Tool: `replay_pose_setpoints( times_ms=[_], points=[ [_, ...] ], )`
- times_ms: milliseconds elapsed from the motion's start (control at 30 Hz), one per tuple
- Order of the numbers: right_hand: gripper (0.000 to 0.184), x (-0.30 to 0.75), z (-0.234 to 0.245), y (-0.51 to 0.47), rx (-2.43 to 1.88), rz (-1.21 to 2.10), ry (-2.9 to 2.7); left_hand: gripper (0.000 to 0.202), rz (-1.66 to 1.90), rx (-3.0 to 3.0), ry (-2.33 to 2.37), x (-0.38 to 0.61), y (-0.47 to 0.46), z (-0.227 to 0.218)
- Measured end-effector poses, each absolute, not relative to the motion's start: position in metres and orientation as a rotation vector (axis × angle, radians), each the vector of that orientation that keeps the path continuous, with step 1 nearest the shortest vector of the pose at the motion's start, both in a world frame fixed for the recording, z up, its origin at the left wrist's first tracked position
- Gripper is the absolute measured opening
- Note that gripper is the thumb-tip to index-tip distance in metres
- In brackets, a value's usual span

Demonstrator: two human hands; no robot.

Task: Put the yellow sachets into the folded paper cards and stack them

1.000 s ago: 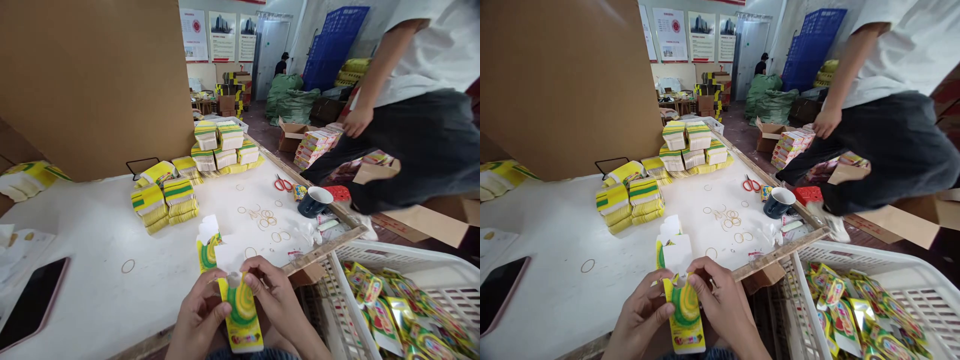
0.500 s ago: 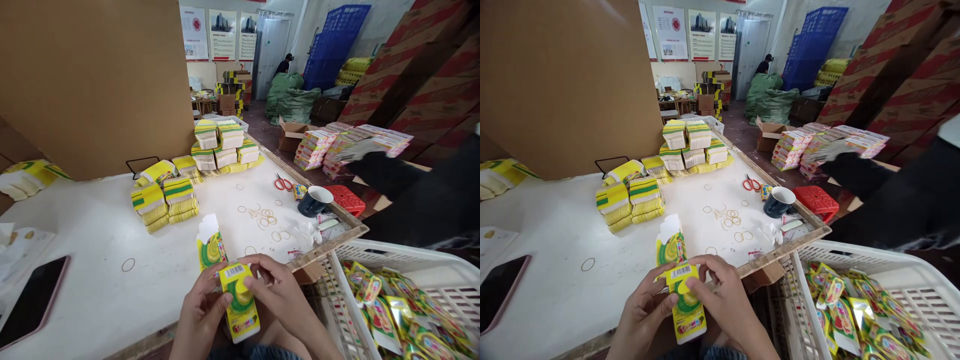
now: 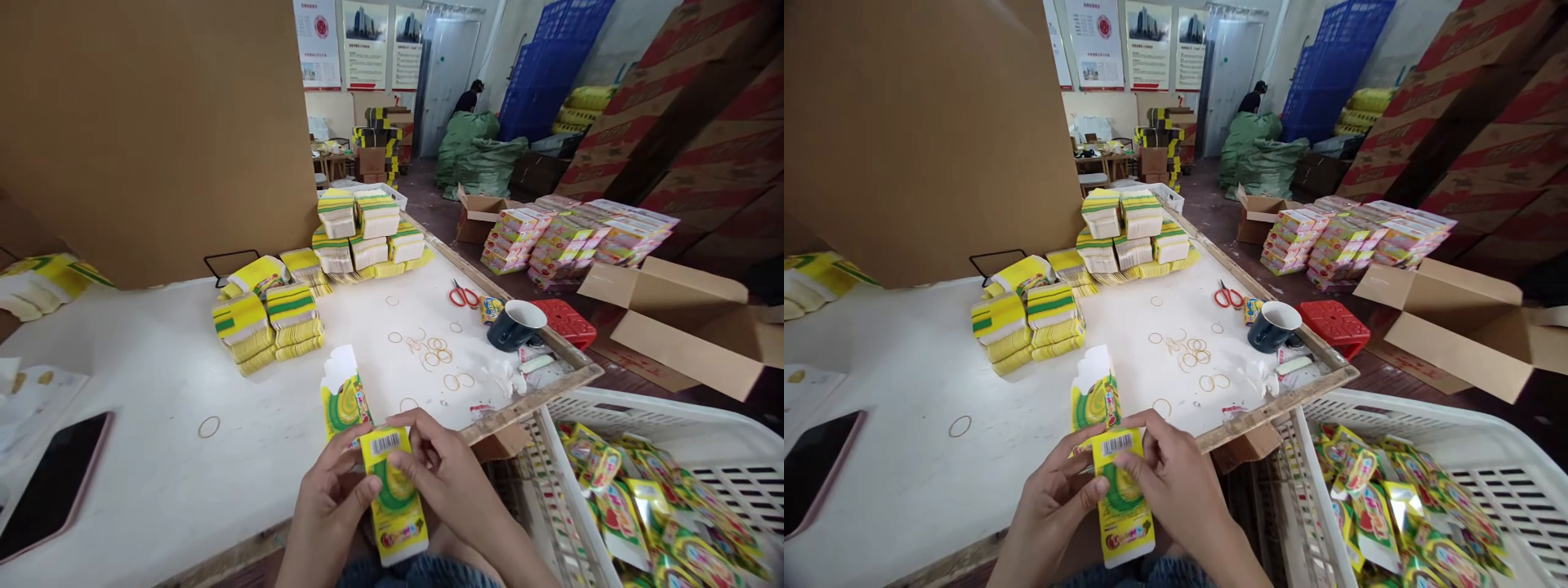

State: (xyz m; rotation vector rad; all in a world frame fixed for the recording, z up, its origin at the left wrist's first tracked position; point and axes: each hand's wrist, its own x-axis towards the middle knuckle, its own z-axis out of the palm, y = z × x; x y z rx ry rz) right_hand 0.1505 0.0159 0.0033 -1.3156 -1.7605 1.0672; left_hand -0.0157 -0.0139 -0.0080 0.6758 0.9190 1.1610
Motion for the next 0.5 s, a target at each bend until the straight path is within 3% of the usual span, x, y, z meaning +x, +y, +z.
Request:
replay_pose_setpoints(
  times_ms=[167, 367, 433, 500],
  points=[
    [0.016, 0.155, -0.002, 0.014, -1.196, 1.14, -1.481, 0.037, 1.167, 0.78, 0.925, -0.01, -0.01, -0.009],
    [0.012, 0.163, 0.009, 0.008, -1.088, 0.918, -1.566, 0.025, 1.236, 0.994, 1.073, 0.0, -0.011, -0.009],
    [0.013, 0.182, 0.02, 0.004, -1.212, 0.637, -1.618, 0.031, 1.254, 1.084, 1.199, -0.004, -0.008, -0.014],
    [0.012, 0.207, 0.033, 0.0, -1.409, 0.141, -1.55, 0.046, 1.271, 1.239, 1.463, -0.016, -0.001, -0.023]
  ],
)
